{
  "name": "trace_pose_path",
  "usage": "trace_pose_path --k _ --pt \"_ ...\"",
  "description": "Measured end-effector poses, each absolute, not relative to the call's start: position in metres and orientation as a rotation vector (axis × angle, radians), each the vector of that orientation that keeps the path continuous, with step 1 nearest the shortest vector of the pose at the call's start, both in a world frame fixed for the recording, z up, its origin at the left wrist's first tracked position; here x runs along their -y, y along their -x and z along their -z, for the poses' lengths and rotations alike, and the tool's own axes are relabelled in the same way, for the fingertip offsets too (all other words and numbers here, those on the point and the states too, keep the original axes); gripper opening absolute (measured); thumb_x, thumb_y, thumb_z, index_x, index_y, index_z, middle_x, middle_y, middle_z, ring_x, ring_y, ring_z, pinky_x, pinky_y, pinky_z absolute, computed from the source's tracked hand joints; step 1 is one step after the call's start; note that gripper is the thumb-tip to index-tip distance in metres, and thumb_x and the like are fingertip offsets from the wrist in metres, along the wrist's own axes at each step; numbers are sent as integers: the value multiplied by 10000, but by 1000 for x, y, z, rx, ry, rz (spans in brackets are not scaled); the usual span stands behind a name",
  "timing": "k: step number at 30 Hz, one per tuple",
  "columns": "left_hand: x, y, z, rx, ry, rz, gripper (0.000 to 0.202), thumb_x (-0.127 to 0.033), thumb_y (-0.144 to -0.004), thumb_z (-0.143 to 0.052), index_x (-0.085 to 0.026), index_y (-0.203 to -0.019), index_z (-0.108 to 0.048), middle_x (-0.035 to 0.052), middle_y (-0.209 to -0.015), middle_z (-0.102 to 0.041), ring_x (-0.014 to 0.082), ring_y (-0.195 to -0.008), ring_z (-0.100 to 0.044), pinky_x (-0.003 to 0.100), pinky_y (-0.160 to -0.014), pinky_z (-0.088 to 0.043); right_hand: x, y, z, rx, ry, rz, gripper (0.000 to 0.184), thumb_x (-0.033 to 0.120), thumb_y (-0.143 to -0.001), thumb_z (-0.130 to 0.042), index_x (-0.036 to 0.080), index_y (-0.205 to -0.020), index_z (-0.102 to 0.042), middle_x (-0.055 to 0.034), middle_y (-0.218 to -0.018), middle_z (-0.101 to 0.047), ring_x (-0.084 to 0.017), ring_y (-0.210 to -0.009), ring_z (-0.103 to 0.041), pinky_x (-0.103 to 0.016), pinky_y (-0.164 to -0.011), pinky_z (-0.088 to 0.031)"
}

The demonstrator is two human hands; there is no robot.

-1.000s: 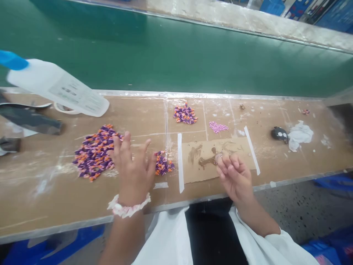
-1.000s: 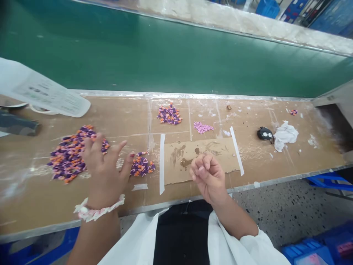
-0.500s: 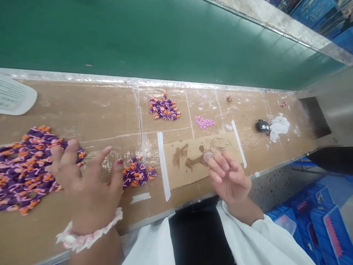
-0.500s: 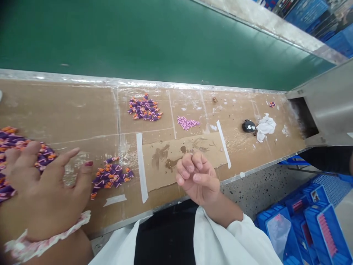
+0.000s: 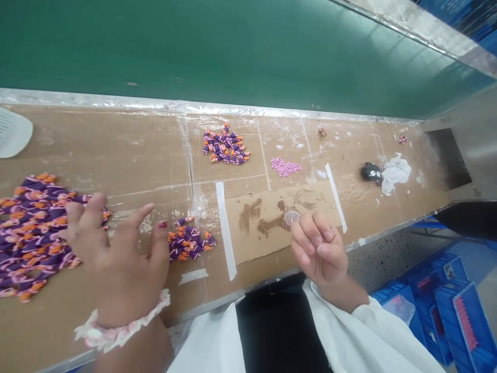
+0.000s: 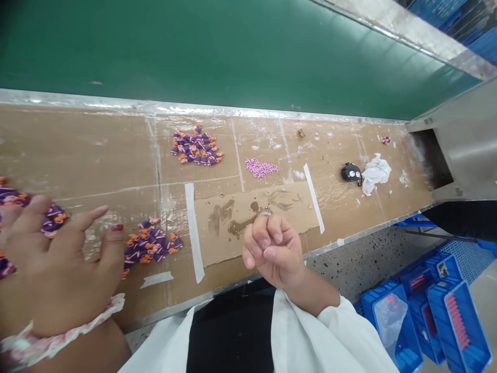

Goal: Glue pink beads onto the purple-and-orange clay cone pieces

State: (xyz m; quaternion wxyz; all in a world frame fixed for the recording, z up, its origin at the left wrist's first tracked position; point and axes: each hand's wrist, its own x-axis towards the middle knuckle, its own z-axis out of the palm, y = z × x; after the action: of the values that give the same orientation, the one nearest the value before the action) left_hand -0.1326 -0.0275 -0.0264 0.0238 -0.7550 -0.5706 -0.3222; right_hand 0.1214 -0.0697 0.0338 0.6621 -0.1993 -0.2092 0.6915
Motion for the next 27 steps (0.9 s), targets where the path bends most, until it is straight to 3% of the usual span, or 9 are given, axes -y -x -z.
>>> trace_pose_path --k 9,27 --pt "27 130 24 1775 2369 972 782 -49 -804 -632 -373 -1462 -359 -2 -1603 -247 345 -1455 -253 593 -1177 -249 72 -125 -33 467 446 -1566 361 88 -737 -604 220 -659 -278 57 -649 -277 -84 -569 -325 -131 -456 -387" --pt "29 127 21 1816 2353 926 746 -53 -820 -602 -374 -1453 -370 -22 -1603 -246 326 -1461 -242 581 -1182 -253 67 -129 -32 508 448 -1503 446 60 -707 -635 209 -597 -230 61 -597 -270 -94 -539 -330 -145 -435 -386"
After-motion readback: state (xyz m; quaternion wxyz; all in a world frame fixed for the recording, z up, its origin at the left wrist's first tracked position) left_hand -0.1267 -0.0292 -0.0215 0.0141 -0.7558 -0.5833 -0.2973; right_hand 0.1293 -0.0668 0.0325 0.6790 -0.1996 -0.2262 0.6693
